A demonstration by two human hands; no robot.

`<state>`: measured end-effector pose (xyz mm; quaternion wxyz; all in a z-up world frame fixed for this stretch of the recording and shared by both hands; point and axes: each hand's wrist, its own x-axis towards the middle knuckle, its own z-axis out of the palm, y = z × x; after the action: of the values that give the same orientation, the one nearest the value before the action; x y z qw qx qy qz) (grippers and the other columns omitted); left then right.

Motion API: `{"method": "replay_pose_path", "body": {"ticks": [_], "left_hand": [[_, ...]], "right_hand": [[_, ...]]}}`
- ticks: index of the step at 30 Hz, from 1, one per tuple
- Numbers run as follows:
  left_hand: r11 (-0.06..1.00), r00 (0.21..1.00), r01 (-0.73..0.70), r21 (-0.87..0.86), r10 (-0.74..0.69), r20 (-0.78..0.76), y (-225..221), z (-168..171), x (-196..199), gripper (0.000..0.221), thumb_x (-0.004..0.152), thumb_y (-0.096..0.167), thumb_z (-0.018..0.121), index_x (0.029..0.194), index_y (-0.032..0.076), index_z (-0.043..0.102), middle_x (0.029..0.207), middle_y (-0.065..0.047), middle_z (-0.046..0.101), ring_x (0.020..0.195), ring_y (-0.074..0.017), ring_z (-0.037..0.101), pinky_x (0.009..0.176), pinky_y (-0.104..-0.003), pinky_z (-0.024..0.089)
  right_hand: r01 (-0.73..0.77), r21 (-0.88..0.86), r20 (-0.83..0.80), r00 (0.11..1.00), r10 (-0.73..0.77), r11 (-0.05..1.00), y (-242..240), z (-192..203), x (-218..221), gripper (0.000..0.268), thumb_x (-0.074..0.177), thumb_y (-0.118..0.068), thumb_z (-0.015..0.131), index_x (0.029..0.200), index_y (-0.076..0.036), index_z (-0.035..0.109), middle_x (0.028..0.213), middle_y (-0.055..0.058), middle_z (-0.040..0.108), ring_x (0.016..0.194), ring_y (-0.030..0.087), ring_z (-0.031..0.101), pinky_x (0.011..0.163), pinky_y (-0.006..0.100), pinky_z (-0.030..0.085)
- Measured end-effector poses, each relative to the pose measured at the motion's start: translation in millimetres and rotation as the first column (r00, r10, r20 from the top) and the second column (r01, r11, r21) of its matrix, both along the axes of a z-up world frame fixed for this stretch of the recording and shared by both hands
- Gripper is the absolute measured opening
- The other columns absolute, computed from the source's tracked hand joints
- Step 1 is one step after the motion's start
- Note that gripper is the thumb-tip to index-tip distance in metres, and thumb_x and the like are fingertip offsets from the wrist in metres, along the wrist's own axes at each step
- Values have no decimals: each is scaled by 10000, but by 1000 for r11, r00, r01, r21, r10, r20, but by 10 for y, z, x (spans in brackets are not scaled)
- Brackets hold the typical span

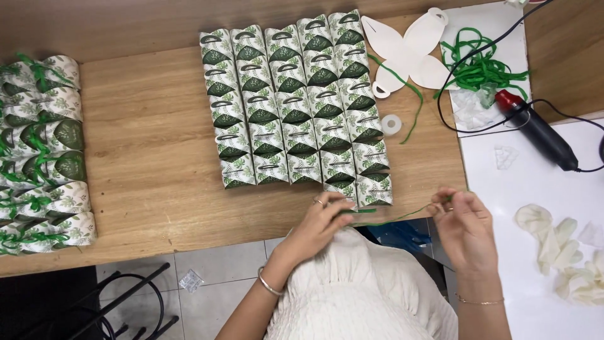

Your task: The person ties green ribbons around small patterned packages, then places the finished packages onto a shelf.

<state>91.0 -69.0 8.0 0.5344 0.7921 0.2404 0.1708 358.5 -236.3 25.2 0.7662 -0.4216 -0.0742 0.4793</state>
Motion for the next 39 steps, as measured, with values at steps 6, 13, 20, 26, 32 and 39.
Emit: {"method": "replay_pose_path", "body": {"ticks": [6,13,20,26,32,39], "left_hand": [[995,994,-37,90,46,-100,271,-412,130,232,947,222,675,1115,62,684,1033,-123,619,1027,-317,619,875,-443,512],[968,975,-55,245,104,-194,228,-613,28,163,884,173,712,909,29,640,924,-156,637,879,-376,665,759,-484,533],[922,904,-377,93,388,-181,1,-527,-380,127,859,125,712,875,12,654,877,-176,672,773,-371,689,675,-473,541],[912,900,-408,27,407,-157,-131,-413,-443,122,870,100,713,891,0,647,866,-170,676,770,-344,702,667,-439,551],[890,885,-453,-42,444,-138,-227,-410,-498,112,887,76,707,884,-13,639,853,-153,680,745,-288,716,658,-388,570],[807,819,-574,-141,565,-100,-227,-745,-461,130,897,73,730,968,-22,678,910,-134,712,773,-217,745,664,-333,602]], "right_hand": [[509,-176,752,622,-219,842,-58,521,-26,77,1130,-33,622,1147,-1,690,1098,123,713,1012,220,717,978,358,609],[518,-178,981,26,193,837,566,186,-802,103,1023,-22,752,1112,25,731,1054,123,751,953,186,722,878,289,551],[27,-538,814,276,511,842,1107,-663,-1476,99,857,-83,745,933,-19,744,813,99,750,688,178,725,636,303,561],[-2,-654,687,415,596,756,1092,-674,-1481,105,851,-78,743,924,-5,721,733,76,747,651,121,703,606,272,549],[-136,-628,522,656,545,766,931,-762,-1377,79,895,-55,707,934,13,702,739,41,720,661,79,660,605,234,527],[-198,-663,615,407,676,722,1134,-855,-1537,94,871,-63,729,930,8,743,744,16,748,655,68,694,602,234,547]]}}
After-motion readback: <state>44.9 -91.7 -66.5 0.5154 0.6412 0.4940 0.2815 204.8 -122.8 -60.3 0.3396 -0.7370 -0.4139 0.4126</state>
